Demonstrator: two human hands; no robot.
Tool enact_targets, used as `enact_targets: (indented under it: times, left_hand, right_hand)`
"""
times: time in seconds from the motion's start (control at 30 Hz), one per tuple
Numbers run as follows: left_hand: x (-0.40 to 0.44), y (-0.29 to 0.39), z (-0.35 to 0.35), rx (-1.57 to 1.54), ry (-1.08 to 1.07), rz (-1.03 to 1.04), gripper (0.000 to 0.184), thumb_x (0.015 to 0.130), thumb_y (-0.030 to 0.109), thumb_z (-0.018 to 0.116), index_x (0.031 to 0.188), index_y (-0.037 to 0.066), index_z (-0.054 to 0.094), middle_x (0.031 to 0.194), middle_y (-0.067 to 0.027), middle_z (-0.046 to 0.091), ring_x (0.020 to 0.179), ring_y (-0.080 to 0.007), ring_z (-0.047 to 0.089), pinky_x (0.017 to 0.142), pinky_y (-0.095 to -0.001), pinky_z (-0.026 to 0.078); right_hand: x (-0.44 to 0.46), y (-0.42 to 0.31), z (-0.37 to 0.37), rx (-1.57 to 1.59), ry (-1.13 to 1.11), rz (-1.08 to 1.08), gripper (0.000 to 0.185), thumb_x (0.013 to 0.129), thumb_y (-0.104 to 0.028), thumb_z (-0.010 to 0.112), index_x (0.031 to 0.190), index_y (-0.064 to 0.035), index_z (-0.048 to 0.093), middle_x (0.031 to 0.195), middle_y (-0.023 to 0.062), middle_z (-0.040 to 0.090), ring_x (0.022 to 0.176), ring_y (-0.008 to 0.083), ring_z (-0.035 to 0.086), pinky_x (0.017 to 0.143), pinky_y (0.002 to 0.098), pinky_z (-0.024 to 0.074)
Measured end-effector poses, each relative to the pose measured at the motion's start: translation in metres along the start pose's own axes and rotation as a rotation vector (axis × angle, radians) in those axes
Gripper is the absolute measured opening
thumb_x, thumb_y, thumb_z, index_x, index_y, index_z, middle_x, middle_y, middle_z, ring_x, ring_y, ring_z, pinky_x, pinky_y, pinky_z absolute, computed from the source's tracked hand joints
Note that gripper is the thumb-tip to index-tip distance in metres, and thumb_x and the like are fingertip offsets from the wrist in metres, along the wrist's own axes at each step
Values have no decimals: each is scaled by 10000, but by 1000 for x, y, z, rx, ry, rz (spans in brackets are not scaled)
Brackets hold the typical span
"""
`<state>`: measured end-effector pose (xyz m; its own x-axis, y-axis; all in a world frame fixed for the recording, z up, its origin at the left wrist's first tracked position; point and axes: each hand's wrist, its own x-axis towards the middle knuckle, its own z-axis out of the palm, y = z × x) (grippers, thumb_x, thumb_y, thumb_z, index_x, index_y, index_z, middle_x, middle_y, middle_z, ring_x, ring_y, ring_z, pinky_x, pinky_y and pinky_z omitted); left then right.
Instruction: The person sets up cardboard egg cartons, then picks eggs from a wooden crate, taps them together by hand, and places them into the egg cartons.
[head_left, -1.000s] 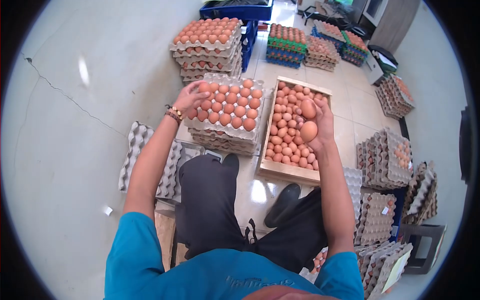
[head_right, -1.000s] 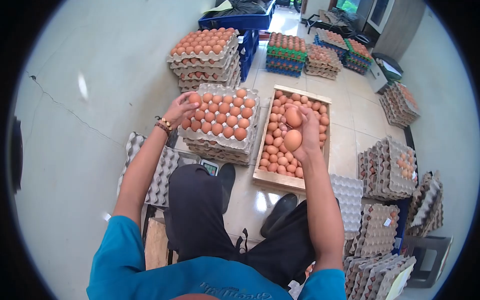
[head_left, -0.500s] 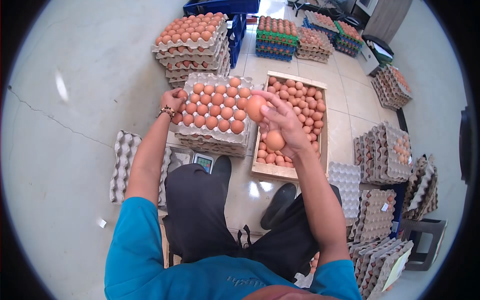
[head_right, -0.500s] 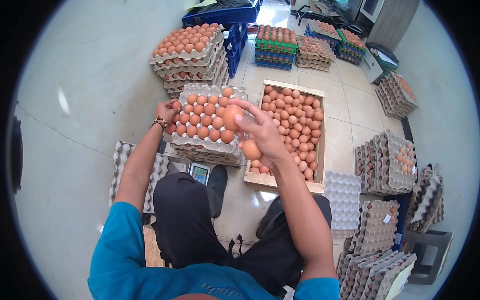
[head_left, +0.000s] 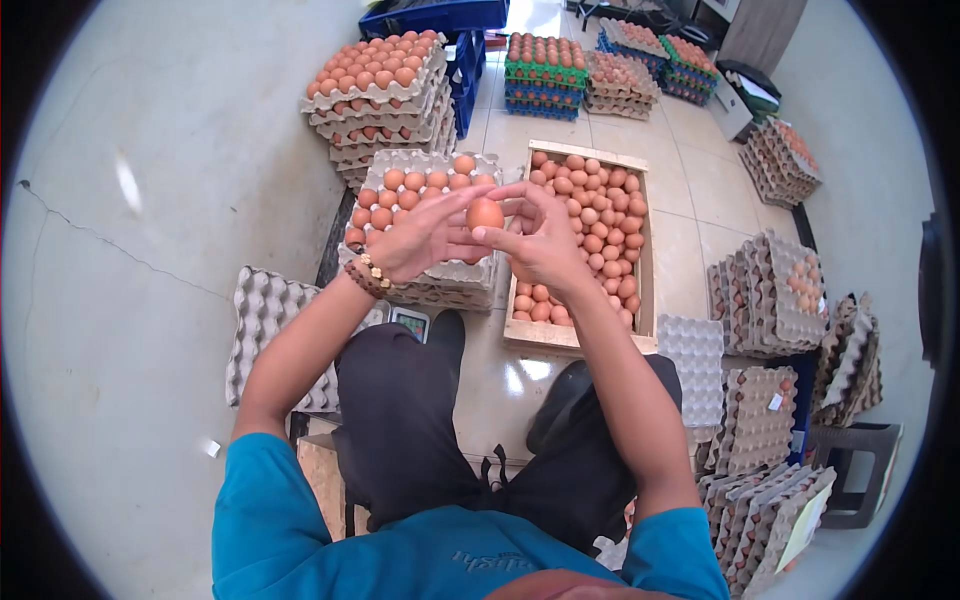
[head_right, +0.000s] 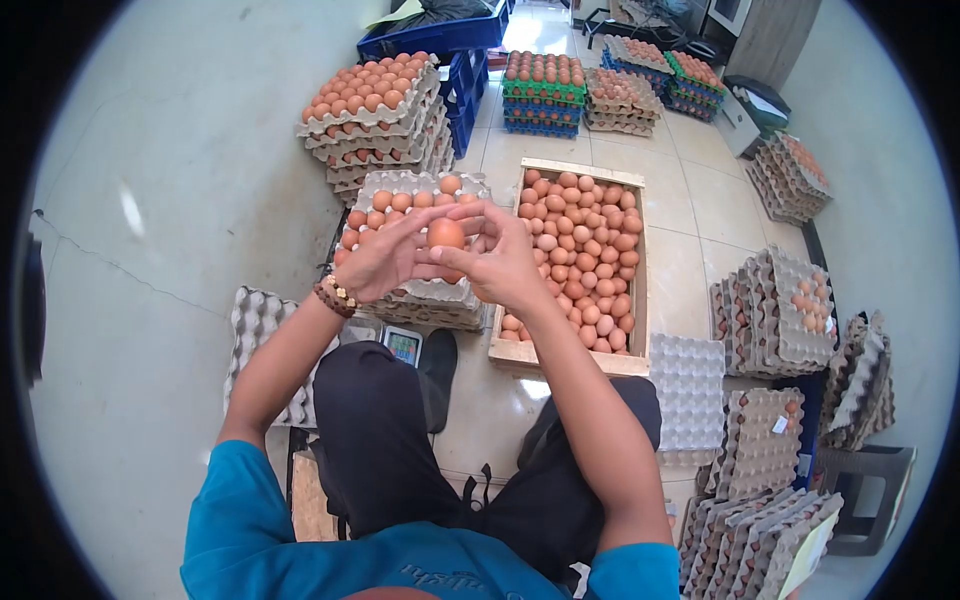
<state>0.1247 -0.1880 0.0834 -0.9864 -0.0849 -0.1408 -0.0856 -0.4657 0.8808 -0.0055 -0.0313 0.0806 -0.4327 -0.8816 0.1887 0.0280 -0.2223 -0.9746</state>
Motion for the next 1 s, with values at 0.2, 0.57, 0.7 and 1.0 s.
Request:
enact_targets:
  times: [0.2, 0.57, 0.7, 1.0]
  left_hand:
    - [-6, -5, 11, -105, 75, 5, 526, 1007, 283, 494, 1421, -15, 364, 1277, -142, 547, 1098, -203, 601, 929, -310, 527]
    - [-4, 6, 19, -399, 30, 8, 489, 1030, 290, 398, 1381, -47, 347, 1331, -222, 484, 1131, -276, 574, 947, -351, 524]
    - [3, 16, 51, -455, 9, 30, 514, 1028, 325, 375, 1394, -33, 337, 1347, -245, 465, 1152, -308, 552, 981, -376, 498]
    - [17, -13, 66, -536, -18, 65, 525, 991, 337, 452, 1360, -30, 379, 1329, -230, 471, 1184, -331, 506, 1034, -412, 445]
  right_hand:
    - [6, 20, 1, 136, 265, 195, 326, 901, -223, 658, 1125, 6, 596, 873, 95, 665, 608, 87, 545, 588, 203, 494]
    - [10, 9, -34, 1073, 387, 309, 488, 968, -329, 323, 1218, 66, 463, 1181, 235, 480, 1136, 327, 493, 1021, 514, 431]
    - [4, -2, -38, 962, 166, 202, 483, 921, -227, 391, 1281, 90, 441, 1196, 216, 485, 1159, 332, 493, 1050, 475, 411]
    - [-35, -45, -88, 830, 203, -66, 443, 903, -93, 512, 1304, 85, 446, 1182, 233, 553, 1086, 350, 588, 976, 415, 505]
